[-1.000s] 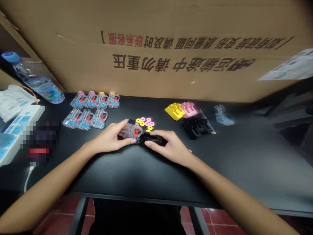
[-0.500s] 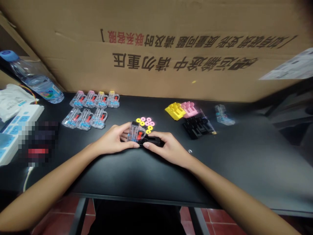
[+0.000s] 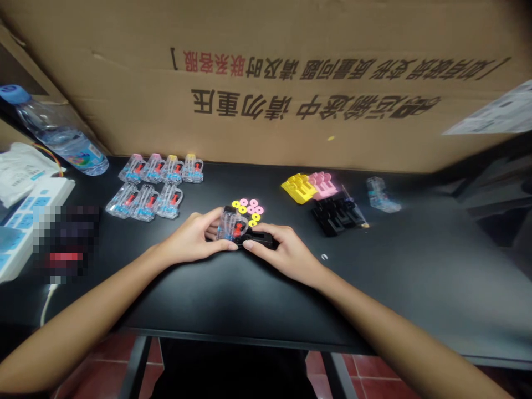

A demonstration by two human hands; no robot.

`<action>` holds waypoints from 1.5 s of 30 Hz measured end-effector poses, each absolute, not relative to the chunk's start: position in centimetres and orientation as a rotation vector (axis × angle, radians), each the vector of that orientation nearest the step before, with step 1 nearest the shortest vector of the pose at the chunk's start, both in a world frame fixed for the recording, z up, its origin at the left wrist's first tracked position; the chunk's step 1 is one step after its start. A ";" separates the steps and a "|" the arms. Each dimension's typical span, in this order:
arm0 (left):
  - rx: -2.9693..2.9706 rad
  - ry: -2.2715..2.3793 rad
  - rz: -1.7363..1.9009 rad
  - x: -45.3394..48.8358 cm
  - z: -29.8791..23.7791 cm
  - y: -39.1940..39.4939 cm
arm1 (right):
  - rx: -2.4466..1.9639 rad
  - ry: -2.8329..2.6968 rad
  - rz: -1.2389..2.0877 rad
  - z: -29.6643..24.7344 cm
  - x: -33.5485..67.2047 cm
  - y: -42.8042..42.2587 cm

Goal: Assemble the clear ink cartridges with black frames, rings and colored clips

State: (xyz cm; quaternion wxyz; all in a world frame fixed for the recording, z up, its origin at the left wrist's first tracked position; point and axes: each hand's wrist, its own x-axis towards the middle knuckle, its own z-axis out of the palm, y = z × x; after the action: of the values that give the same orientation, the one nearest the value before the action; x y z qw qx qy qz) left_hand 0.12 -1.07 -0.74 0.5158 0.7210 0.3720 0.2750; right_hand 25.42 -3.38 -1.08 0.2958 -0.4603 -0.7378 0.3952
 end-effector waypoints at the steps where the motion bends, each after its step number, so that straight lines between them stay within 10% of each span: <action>1: 1.732 0.893 0.660 0.1 -0.7 -1.1 | -1.226 -1.964 1.048 -1.1 25.4 -3.4; 45: 2.006 0.839 0.845 -0.5 -0.4 -1.2 | -1.239 -1.498 1.367 0.2 25.1 -3.4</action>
State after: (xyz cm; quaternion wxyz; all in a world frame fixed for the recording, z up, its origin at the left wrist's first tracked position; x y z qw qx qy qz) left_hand -0.51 -1.19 -0.38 0.3933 0.7906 0.3306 0.3330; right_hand 25.10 -3.45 0.22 0.3732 -0.4835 -0.5850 0.5336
